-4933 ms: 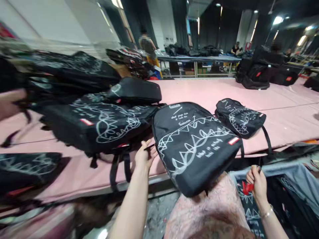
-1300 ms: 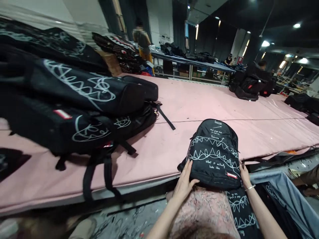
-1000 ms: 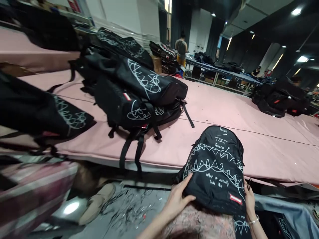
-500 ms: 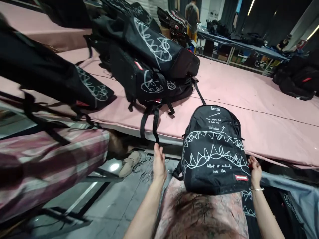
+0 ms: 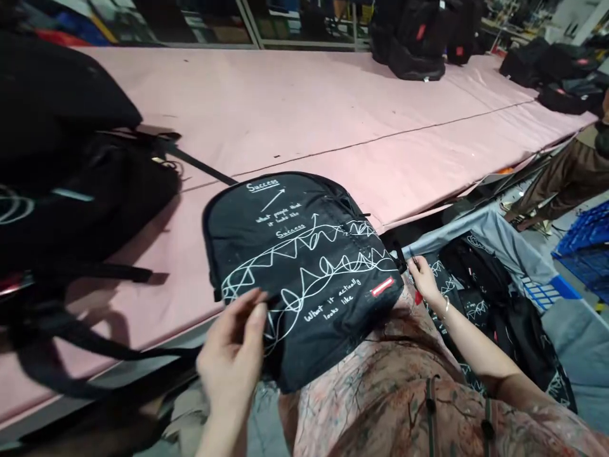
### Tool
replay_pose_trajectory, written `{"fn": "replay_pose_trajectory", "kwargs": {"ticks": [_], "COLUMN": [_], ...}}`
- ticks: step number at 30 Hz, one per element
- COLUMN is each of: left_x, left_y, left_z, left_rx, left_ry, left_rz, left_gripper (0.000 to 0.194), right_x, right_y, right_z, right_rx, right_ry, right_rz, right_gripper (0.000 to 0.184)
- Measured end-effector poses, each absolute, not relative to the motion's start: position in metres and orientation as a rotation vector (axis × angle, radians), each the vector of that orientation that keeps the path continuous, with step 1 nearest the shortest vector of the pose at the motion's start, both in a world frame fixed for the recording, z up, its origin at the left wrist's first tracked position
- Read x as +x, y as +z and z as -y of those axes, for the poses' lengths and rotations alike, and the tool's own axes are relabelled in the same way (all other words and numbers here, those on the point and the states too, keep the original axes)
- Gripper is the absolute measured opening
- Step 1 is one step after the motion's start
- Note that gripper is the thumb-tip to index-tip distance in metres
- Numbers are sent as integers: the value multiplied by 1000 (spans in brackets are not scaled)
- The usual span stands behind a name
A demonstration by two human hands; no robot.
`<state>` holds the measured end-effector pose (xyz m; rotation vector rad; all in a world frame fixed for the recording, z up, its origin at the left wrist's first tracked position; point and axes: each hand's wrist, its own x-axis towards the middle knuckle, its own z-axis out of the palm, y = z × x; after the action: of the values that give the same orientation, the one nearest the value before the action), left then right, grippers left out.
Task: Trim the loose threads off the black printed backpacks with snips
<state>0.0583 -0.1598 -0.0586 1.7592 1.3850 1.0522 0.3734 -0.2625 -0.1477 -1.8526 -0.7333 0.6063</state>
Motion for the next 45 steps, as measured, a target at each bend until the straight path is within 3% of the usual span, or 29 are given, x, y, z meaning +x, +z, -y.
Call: {"fn": "replay_pose_trajectory", "kwargs": {"ticks": [4,11,28,45], "left_x": [125,223,240,230], "left_y": [-39,-46,-44,-54], "left_z": [153,126,130,138], "left_rx": [2118,2578,2546,2384], "left_ry": [635,138,98,215], "left_rz": [-811,-155,-191,-445], "left_gripper": [28,23,17,14], "right_x": [359,331,328,331], "right_y": [-122,-100,-75,-86], "right_z": [315,341,308,308], "right_rx": [-1883,-1654,-1998,-1832], "right_ry": [683,869,680,663], "right_rz": [822,764,1089,1083], "right_gripper": [33,31,23,21]}}
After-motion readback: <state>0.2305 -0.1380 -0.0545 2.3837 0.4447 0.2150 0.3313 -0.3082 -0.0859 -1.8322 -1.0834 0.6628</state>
